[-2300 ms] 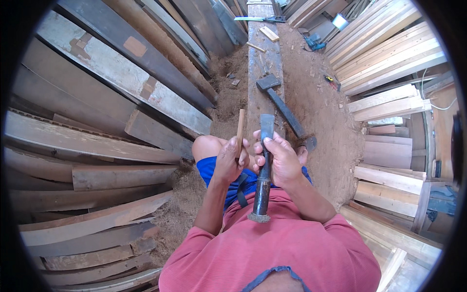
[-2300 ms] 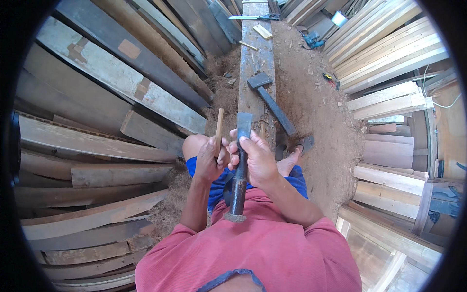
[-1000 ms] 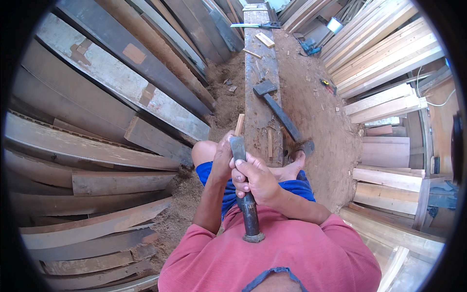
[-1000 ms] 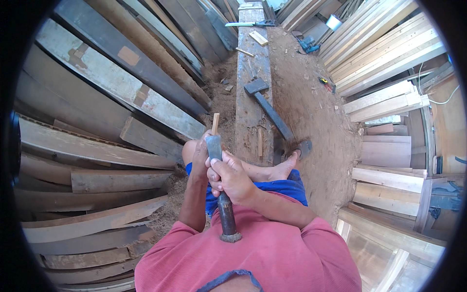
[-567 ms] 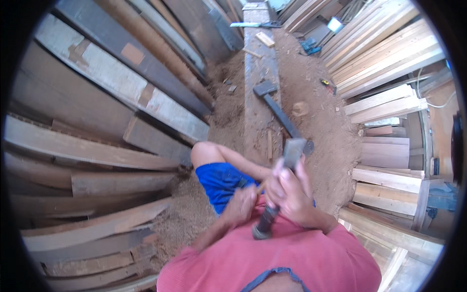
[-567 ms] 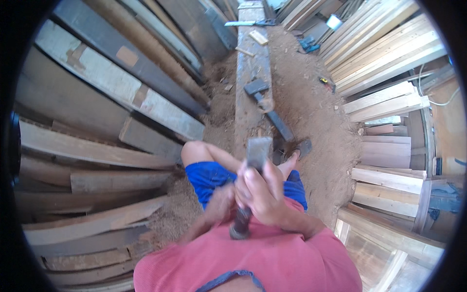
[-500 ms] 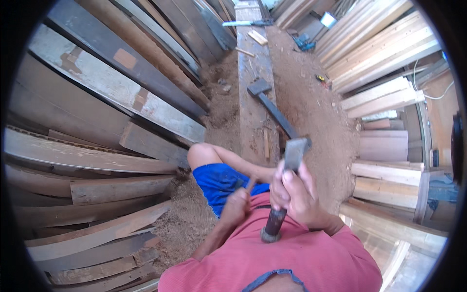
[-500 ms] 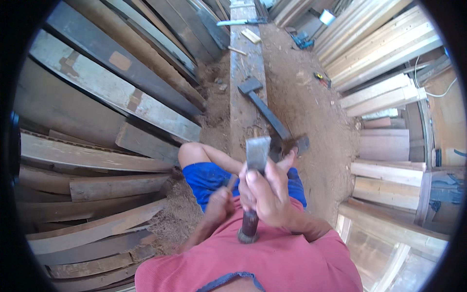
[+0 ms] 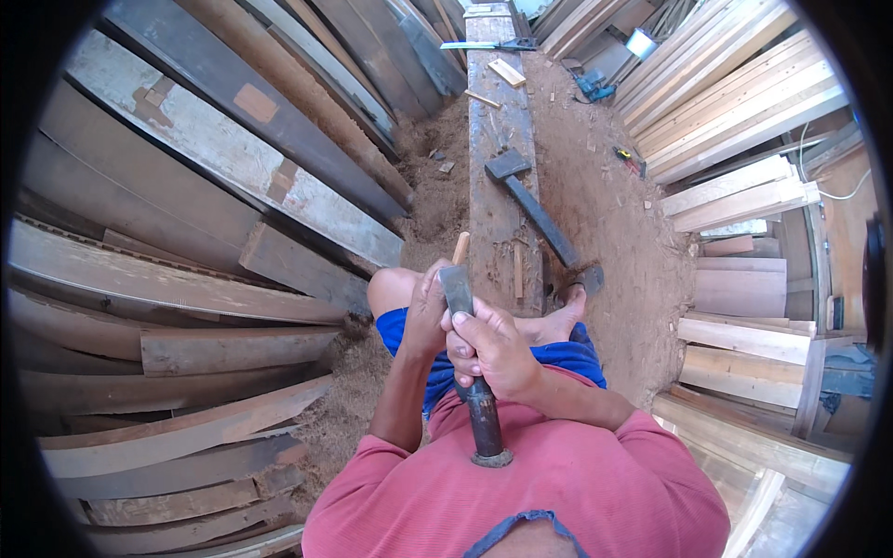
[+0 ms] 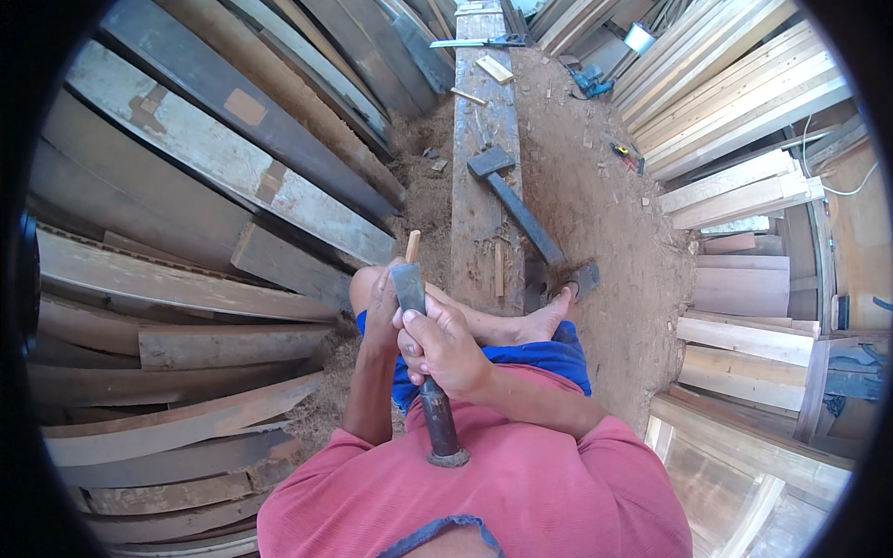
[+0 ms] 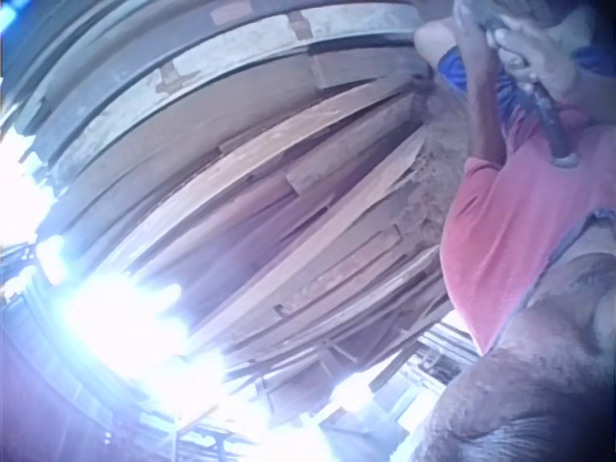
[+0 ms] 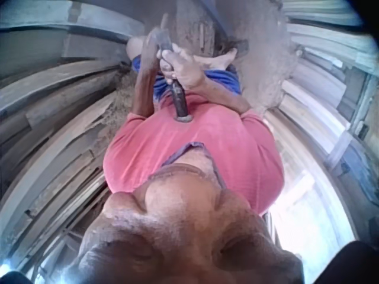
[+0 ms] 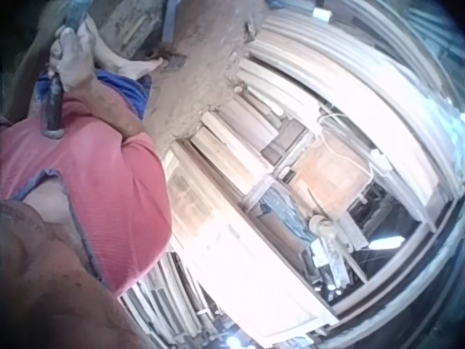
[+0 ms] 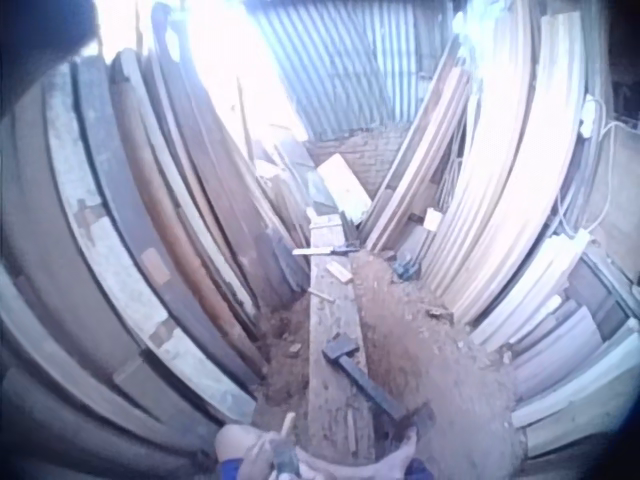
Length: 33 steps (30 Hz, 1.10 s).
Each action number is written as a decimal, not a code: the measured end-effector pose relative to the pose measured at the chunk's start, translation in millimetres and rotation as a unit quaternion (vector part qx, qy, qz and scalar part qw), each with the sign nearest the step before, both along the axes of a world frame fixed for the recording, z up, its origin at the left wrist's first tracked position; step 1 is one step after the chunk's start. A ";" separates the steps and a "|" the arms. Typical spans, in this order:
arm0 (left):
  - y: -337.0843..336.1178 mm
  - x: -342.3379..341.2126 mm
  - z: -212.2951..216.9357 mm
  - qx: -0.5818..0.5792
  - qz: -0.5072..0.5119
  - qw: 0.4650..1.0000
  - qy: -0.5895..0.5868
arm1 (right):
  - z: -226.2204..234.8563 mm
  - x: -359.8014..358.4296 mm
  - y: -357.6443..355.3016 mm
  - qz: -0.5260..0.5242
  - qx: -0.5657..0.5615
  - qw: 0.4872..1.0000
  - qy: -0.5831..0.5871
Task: The person uses a chisel to shave and shape a small wooden peg while sitting on the floor in a wood workshop.
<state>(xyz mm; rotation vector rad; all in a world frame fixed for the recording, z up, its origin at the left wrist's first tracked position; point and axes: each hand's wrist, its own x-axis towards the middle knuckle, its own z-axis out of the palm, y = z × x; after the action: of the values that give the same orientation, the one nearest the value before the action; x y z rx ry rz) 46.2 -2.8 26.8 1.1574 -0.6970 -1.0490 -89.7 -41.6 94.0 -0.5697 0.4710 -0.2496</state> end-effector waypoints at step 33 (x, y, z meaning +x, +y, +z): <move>18.4 -43.4 -14.9 0.050 -0.103 0.956 0.271 | -47.6 -20.2 -79.3 -0.085 -0.298 0.943 0.118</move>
<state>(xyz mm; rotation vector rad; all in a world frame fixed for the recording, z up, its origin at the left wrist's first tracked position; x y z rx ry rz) 2.8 15.6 12.0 0.8317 -0.3327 -1.5162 -109.9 -120.9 46.3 -1.1621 0.6828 -0.5006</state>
